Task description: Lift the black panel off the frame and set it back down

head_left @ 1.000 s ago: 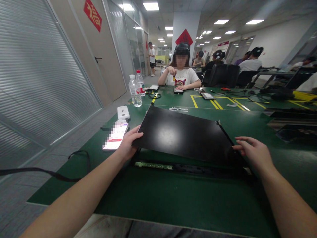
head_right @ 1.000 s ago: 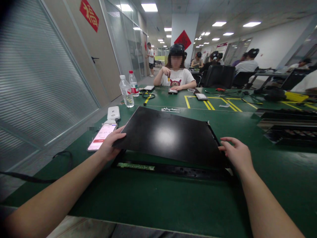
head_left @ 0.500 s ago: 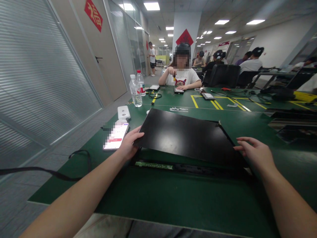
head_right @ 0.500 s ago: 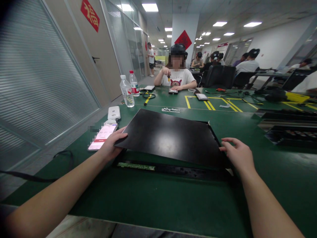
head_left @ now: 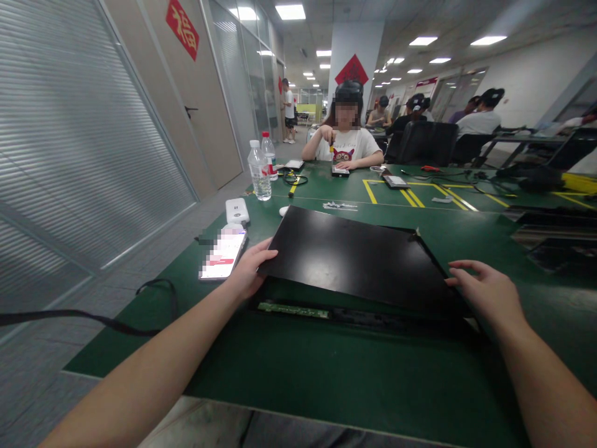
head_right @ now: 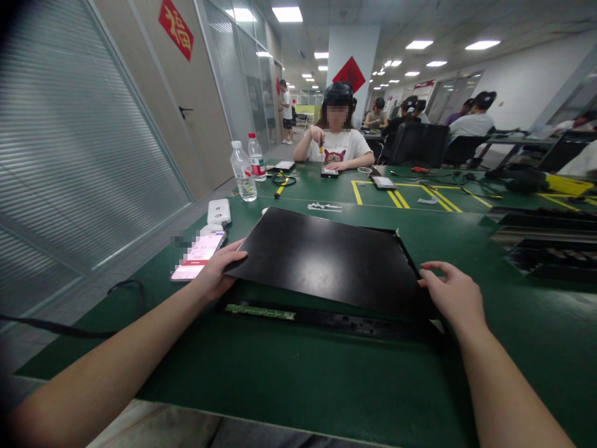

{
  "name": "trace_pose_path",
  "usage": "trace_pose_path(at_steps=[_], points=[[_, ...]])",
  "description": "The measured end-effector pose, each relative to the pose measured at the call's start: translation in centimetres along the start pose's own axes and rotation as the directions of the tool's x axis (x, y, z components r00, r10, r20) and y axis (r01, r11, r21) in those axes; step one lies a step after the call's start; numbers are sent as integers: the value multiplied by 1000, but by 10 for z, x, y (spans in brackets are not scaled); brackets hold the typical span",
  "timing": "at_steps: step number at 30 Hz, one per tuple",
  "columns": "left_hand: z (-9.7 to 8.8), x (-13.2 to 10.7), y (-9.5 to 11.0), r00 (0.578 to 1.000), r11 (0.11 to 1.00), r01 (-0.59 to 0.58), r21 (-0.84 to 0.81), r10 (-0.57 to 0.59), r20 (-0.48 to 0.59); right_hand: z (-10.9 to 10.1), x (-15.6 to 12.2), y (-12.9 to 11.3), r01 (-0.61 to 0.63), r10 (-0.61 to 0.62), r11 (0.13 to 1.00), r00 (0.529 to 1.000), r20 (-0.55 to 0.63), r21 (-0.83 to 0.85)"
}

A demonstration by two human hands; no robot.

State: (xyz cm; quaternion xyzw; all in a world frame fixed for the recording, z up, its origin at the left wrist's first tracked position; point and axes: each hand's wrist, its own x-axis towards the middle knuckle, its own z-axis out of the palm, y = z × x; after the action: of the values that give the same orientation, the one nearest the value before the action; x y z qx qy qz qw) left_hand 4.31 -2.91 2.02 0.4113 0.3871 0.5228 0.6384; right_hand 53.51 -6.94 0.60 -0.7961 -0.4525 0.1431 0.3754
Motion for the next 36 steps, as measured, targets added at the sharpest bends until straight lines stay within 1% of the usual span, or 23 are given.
trace_pose_path(at_steps=[3,4,10,12,16,20,26,32,36], points=[[0,1,0,1000,1000,-2,2,2,-5,0,-1,-3,4,-10,993,999,-49,-121],[0,0,0,1000,1000,0,2,0,-8,1,-2,-4,5,-12,991,999,-48,-136],[1,0,0,1000,1000,6,7,-6,-31,1,-3,-6,35,-42,989,998,-47,-145],[1,0,-1,999,1000,1,5,-1,-32,1,-3,-6,27,-34,989,999,-42,-148],[-2,2,-3,1000,1000,-4,0,4,-24,1,-3,-7,5,-8,988,1000,-23,-157],[-4,4,-4,1000,1000,-1,0,1,-16,1,-5,-8,33,-39,983,999,-27,-182],[-3,5,-4,1000,1000,3,6,-3,-3,1,-5,-9,40,-48,963,999,-24,-266],[-3,4,-3,1000,1000,15,7,-15,5,1,-5,-10,46,-53,959,998,-17,-281],[-2,3,-2,1000,1000,10,10,-10,7,0,-5,-11,40,-39,956,999,11,-290]])
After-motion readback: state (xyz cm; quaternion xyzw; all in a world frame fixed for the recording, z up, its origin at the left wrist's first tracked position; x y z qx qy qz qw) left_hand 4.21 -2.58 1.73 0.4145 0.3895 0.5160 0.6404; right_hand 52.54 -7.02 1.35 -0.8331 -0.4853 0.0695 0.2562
